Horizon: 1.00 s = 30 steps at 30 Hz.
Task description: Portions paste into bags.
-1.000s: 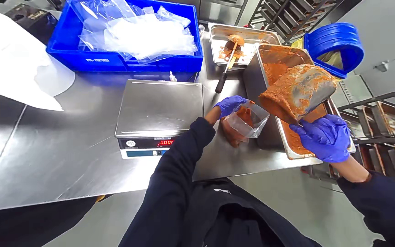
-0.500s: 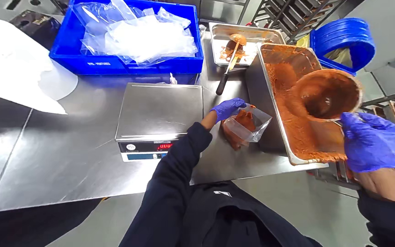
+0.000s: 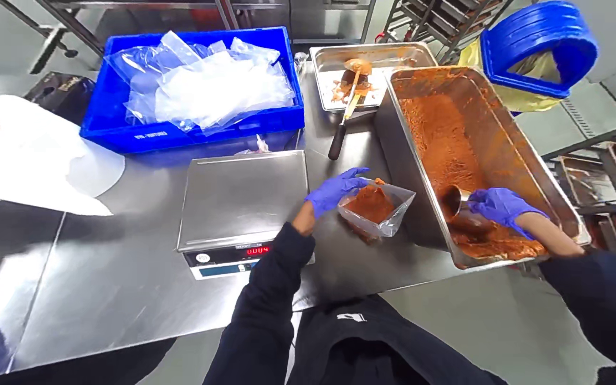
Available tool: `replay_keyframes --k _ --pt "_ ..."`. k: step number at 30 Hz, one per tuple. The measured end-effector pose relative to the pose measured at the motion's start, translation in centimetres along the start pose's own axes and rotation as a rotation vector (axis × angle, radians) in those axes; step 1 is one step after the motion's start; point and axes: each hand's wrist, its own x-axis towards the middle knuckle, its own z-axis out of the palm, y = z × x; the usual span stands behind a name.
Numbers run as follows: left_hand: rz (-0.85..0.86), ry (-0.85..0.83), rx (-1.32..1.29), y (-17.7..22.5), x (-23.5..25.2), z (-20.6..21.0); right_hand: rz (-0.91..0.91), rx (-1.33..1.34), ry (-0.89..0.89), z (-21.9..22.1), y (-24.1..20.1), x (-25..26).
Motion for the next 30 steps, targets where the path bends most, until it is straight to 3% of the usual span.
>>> replay_keyframes --k 4,7,11,17,21,27,30 --pt "0.002 0.020 0.130 -0.7 -0.8 -0.1 -0.442 0.247 0.338 -1.5 -4.3 -4.2" --pt "0.048 0.039 0.195 -0.8 -1.7 0.2 -0.683 0.425 0.187 0.0 -9.1 -3.4" --pt "0.104 0.054 0.182 -1.6 -2.2 0.1 -0.569 0.232 -0.037 1.5 -14.2 0.9" --pt "0.088 0.106 0.185 -1.6 -2.4 0.1 -0.506 0.193 -0.204 0.9 -18.7 1.0" --pt "0.122 0.110 0.145 -2.0 -2.4 -0.3 -0.420 0.605 -0.215 1.8 -18.4 0.4" --pt "0.105 0.100 0.124 -1.6 -2.2 -0.3 -0.510 0.582 -0.166 2.1 -17.6 -0.1" --pt "0.085 0.086 0.105 -1.4 -1.9 -0.4 -0.684 0.462 -0.068 2.9 -16.1 -0.2"
